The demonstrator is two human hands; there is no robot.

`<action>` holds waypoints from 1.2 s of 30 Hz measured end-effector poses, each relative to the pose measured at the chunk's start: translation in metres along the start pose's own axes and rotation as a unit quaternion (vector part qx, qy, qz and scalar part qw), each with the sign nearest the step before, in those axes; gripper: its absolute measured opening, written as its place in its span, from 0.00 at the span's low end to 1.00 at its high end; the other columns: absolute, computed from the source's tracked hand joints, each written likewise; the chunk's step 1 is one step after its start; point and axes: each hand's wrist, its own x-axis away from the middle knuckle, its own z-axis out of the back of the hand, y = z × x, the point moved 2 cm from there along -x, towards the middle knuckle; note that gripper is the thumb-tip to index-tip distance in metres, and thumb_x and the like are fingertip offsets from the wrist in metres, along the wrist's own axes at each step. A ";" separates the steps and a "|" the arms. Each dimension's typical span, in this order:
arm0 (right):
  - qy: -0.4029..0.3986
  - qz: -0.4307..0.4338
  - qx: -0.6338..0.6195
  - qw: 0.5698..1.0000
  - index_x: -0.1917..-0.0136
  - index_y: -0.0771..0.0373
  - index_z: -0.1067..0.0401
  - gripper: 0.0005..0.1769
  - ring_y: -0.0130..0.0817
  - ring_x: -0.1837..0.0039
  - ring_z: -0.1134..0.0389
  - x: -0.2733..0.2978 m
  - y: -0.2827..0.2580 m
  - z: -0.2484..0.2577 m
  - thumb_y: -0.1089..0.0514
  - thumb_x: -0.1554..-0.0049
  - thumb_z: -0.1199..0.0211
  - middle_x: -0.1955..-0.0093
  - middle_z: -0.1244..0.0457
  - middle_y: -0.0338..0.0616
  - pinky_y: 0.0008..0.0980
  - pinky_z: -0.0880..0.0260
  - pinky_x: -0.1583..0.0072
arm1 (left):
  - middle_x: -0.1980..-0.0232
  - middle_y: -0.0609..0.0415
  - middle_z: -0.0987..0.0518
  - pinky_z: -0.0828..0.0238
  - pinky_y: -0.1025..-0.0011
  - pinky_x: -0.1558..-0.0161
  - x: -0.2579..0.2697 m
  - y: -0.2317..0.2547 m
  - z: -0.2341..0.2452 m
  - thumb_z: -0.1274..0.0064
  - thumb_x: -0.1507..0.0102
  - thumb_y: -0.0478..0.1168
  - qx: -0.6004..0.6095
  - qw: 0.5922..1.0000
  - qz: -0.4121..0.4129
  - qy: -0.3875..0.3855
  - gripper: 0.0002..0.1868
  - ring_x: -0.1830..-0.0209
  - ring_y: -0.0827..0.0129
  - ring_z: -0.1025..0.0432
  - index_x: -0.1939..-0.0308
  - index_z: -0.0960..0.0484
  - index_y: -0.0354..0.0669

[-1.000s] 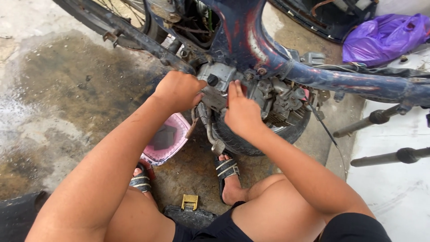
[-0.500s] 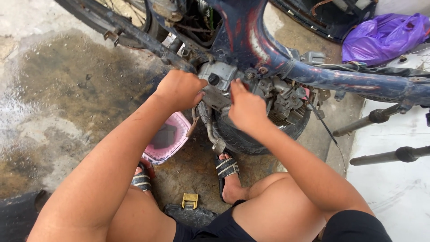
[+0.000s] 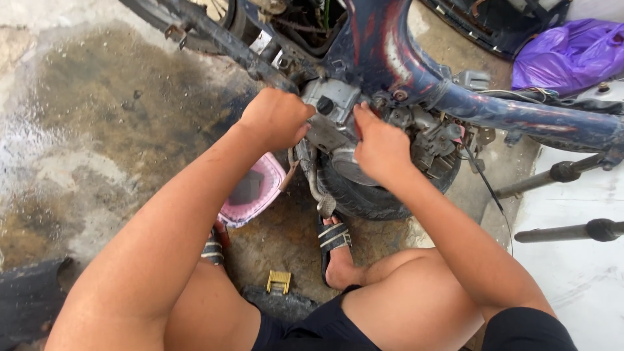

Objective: The person sits on the ground and uses a sanding block to sand the engine casing of a motorcycle. They hold the block with both hands and rub it against the metal surface, occasionally dipping the block into a pink bucket of water to wet it before continuing to sand.

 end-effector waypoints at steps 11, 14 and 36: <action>-0.023 -0.009 0.034 0.999 0.20 0.48 0.43 0.42 0.59 0.36 0.31 -0.006 0.010 -0.008 0.62 0.48 0.47 0.18 0.47 0.34 0.64 0.32 0.39 | 0.70 0.53 0.17 0.21 0.56 0.66 0.003 0.002 0.012 0.50 0.35 0.53 0.004 1.000 0.002 -0.016 0.13 0.70 0.55 0.20 0.55 0.14 0.55; 0.029 0.026 0.030 0.999 0.23 0.59 0.38 0.39 0.61 0.39 0.30 -0.005 0.000 -0.010 0.67 0.49 0.50 0.21 0.43 0.48 0.61 0.30 0.42 | 0.68 0.53 0.16 0.22 0.57 0.66 0.007 0.000 0.019 0.50 0.35 0.55 -0.005 0.999 0.006 -0.032 0.15 0.68 0.56 0.19 0.53 0.14 0.55; -0.023 0.006 0.011 1.000 0.19 0.59 0.43 0.44 0.59 0.40 0.30 0.003 -0.007 -0.006 0.67 0.49 0.45 0.18 0.49 0.46 0.55 0.28 0.44 | 0.69 0.54 0.17 0.22 0.58 0.66 0.007 -0.001 0.014 0.50 0.35 0.54 0.001 1.000 0.002 -0.030 0.17 0.69 0.57 0.19 0.48 0.15 0.56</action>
